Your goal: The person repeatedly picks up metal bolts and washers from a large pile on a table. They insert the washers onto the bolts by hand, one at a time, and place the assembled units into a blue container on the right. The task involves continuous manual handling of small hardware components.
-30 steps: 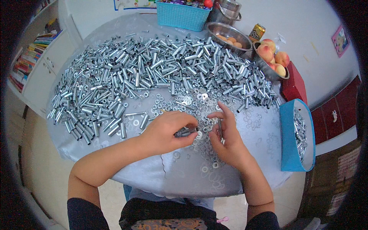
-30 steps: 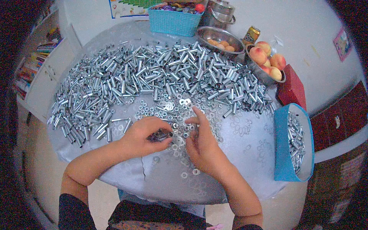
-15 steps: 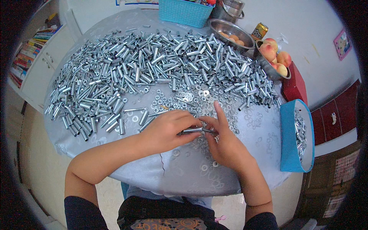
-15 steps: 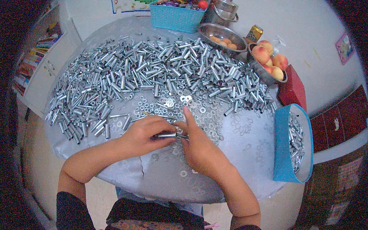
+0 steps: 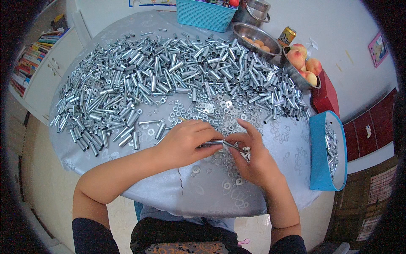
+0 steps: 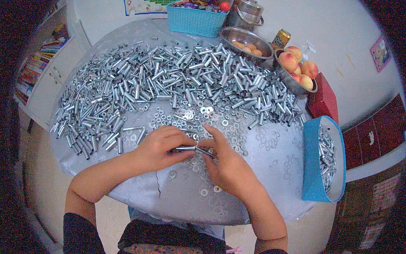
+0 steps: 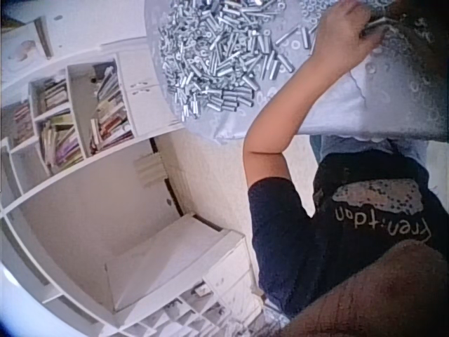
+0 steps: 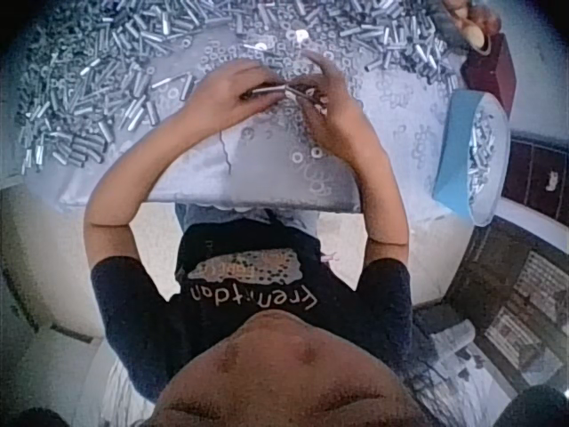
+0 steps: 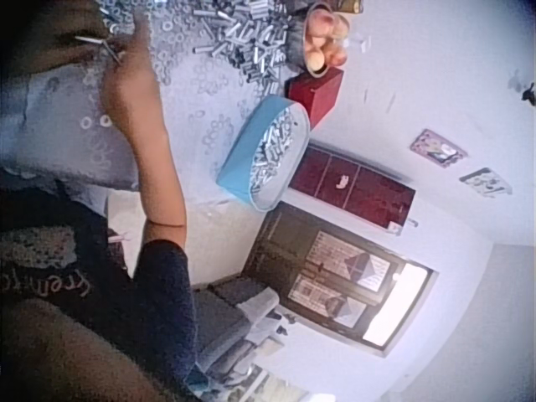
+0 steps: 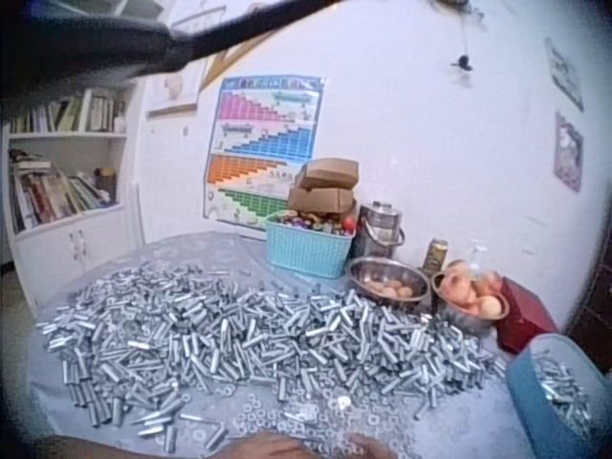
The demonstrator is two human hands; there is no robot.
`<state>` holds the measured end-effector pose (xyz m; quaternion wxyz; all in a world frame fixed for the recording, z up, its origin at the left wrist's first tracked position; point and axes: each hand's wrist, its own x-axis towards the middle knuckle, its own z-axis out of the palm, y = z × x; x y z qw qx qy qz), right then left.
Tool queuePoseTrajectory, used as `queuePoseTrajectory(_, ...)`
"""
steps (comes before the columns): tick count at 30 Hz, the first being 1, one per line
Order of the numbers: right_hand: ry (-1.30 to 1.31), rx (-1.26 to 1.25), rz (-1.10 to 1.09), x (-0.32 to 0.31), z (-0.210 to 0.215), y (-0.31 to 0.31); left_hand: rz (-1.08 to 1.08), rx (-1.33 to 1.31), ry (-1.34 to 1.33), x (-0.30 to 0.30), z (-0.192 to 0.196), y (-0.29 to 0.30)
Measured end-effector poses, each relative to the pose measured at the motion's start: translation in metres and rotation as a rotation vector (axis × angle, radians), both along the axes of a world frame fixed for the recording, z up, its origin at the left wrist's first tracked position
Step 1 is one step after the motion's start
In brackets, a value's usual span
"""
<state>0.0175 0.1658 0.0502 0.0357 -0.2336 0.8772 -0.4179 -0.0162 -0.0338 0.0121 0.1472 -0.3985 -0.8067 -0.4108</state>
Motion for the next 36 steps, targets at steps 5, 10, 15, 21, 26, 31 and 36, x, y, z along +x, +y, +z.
queuePoseTrajectory(5,0.023,0.053,-0.009,-0.001,-0.002,0.005,-0.006,-0.009,0.036,0.0,0.001,0.001)
queuePoseTrajectory(10,0.068,-0.006,-0.014,-0.002,-0.006,0.004,-0.014,-0.005,-0.043,0.001,0.0,0.001)
queuePoseTrajectory(15,0.058,-0.159,0.067,0.001,-0.007,-0.003,-0.036,0.063,-0.197,0.01,0.001,0.004)
queuePoseTrajectory(21,0.081,-0.168,0.239,-0.002,-0.019,-0.01,-0.235,0.062,-0.486,0.02,0.001,0.008)
queuePoseTrajectory(26,0.014,-0.254,0.304,-0.001,-0.012,-0.013,-0.279,0.064,-0.584,0.026,0.002,0.012)
queuePoseTrajectory(31,0.1,-0.178,0.013,-0.017,-0.001,0.015,-0.244,0.142,-0.756,0.023,0.007,0.012)
queuePoseTrajectory(36,0.302,0.27,-0.043,-0.024,-0.007,0.033,-0.311,0.43,-0.921,0.015,0.001,0.009)
